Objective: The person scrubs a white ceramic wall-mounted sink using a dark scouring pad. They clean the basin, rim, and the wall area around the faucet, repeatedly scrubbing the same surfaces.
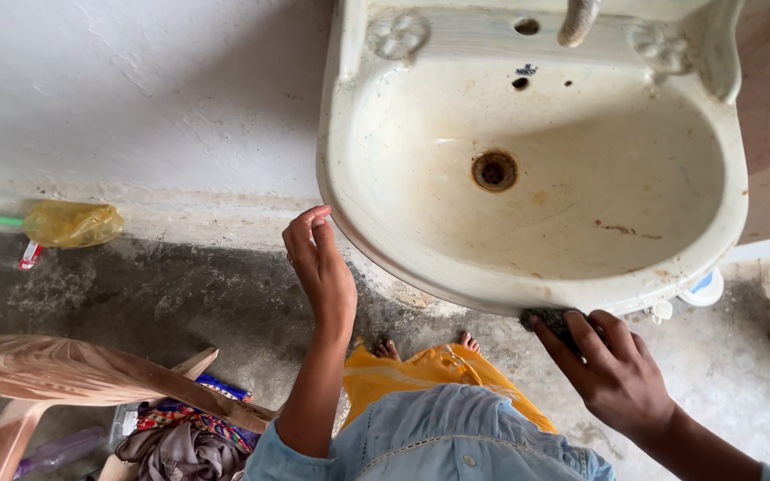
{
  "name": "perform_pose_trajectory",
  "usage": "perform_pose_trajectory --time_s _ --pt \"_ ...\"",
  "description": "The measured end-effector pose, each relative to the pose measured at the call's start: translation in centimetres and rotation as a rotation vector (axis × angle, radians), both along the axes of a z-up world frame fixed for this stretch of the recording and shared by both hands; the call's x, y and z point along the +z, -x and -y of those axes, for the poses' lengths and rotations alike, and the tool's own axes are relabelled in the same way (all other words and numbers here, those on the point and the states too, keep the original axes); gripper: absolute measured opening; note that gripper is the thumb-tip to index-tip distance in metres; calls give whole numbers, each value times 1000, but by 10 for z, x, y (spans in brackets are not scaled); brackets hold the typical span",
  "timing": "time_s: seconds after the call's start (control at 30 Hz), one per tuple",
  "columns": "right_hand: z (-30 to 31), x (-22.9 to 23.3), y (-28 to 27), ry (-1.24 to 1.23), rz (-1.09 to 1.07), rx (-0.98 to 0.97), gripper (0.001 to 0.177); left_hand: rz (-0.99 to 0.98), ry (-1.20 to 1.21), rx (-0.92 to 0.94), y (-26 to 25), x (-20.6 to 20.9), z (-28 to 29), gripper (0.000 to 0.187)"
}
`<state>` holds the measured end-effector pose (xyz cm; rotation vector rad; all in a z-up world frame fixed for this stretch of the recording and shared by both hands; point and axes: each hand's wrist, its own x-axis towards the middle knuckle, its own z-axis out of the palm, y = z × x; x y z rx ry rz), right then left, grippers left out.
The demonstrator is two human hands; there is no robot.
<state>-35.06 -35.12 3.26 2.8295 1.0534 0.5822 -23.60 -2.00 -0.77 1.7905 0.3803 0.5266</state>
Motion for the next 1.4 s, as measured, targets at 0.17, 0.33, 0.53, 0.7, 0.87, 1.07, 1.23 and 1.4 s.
perform_pose_trajectory --time_s 0.17,0.33,0.53,0.7,0.87,1.07,1.23,1.4 --pt "-95 -21 -29 199 14 127 54 -25 -56 3 -2 12 11 37" --pt "-180 5 -45 -9 -262 -90 57 67 -175 26 -7 21 17 35" --pt "-97 10 1 -549 -93 -215 48 135 -224 -30 7 25 14 32" --pt "-82 10 16 -512 -1 -412 45 102 -250 -37 10 12 12 35" --pt "-167 3 -34 -319 -115 -169 48 131 -204 -12 2 2 4 38" --pt "-168 17 -36 -579 -309 -258 33 186 -264 -41 5 26 2 38" --pt "-57 13 7 -526 -65 -706 33 278 -388 -80 -3 30 24 38" --pt "-23 -4 -11 -1065 -365 -1034 35 296 -362 -155 -4 33 41 40"
